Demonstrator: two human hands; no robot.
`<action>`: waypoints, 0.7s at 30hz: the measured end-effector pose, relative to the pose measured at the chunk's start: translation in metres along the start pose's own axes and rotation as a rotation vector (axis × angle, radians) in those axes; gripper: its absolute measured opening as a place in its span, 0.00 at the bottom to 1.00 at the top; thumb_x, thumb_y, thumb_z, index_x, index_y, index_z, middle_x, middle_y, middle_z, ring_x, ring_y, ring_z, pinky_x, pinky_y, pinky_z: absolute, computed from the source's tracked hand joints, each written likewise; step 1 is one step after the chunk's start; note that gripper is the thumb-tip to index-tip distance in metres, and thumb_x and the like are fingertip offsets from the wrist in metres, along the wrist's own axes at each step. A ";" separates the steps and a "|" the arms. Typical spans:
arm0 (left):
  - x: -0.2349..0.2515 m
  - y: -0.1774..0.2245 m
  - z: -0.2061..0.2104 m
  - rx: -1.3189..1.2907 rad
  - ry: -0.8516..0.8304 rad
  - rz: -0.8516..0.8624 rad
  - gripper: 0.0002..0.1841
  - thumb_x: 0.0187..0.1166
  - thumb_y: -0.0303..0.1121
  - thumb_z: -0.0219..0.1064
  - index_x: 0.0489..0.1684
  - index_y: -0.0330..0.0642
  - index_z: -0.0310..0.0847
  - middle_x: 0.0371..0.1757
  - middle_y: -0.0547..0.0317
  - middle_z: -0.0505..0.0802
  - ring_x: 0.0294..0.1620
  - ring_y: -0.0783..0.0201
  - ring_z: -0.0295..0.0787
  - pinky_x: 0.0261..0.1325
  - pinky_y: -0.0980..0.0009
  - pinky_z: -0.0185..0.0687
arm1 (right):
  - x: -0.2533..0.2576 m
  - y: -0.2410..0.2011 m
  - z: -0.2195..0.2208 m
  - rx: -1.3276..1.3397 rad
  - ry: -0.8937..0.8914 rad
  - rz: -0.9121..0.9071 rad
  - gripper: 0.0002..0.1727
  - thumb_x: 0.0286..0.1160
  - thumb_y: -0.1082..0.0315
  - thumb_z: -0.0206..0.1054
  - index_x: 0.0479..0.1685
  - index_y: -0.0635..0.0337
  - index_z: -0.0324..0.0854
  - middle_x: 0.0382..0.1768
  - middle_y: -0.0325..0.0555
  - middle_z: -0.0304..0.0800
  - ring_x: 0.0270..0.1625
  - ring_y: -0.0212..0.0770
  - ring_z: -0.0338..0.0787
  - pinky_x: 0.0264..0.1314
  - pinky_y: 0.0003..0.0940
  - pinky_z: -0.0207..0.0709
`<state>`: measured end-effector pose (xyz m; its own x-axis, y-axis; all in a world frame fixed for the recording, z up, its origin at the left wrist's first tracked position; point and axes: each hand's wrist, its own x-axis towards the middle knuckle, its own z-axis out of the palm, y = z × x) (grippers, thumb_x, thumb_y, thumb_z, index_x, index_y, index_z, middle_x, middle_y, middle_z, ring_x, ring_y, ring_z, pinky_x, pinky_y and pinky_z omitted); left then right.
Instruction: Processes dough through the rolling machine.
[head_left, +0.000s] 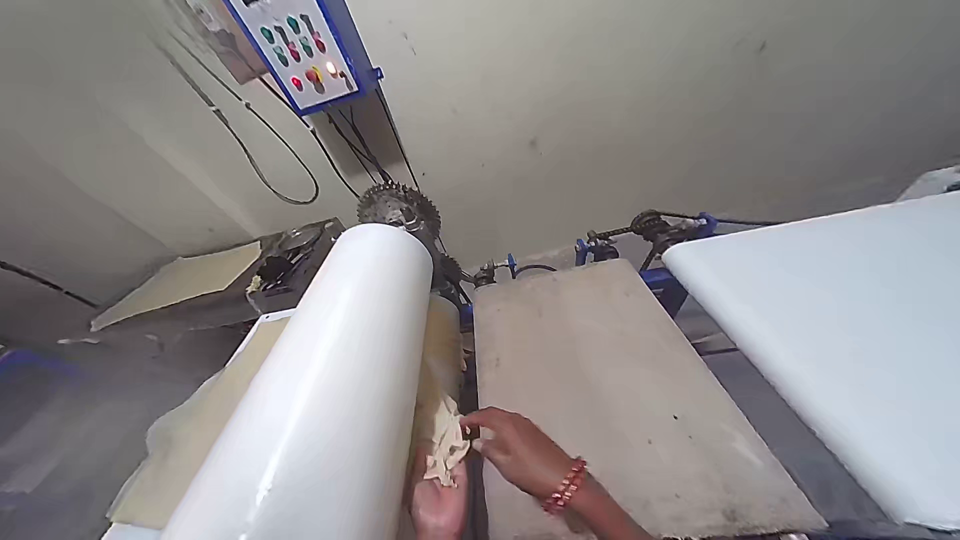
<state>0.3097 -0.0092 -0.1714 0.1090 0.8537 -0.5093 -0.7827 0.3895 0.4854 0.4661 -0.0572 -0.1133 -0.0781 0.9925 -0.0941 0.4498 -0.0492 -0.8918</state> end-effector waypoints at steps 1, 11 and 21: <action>0.002 -0.001 -0.002 -0.033 -0.010 -0.018 0.20 0.94 0.46 0.38 0.51 0.45 0.75 0.42 0.58 0.93 0.41 0.67 0.93 0.37 0.71 0.90 | -0.023 0.009 -0.007 0.029 0.072 0.000 0.21 0.88 0.66 0.58 0.76 0.60 0.78 0.73 0.55 0.83 0.76 0.49 0.83 0.81 0.47 0.72; 0.007 0.003 -0.011 0.139 -0.056 0.024 0.21 0.94 0.47 0.34 0.52 0.47 0.72 0.42 0.61 0.90 0.42 0.68 0.91 0.39 0.70 0.89 | -0.300 0.110 0.023 0.561 0.350 0.313 0.18 0.77 0.64 0.70 0.61 0.63 0.84 0.50 0.40 0.95 0.48 0.31 0.95 0.53 0.30 0.90; 0.002 -0.001 -0.011 0.317 -0.004 0.189 0.20 0.95 0.45 0.32 0.63 0.44 0.66 0.50 0.60 0.86 0.51 0.70 0.88 0.50 0.69 0.88 | -0.381 0.270 0.206 0.775 0.450 1.013 0.30 0.83 0.54 0.67 0.78 0.66 0.75 0.75 0.61 0.80 0.77 0.52 0.80 0.82 0.47 0.69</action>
<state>0.3038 -0.0114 -0.1803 -0.0170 0.9219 -0.3871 -0.5605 0.3118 0.7672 0.4341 -0.4720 -0.4095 0.3493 0.4256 -0.8348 -0.4894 -0.6769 -0.5499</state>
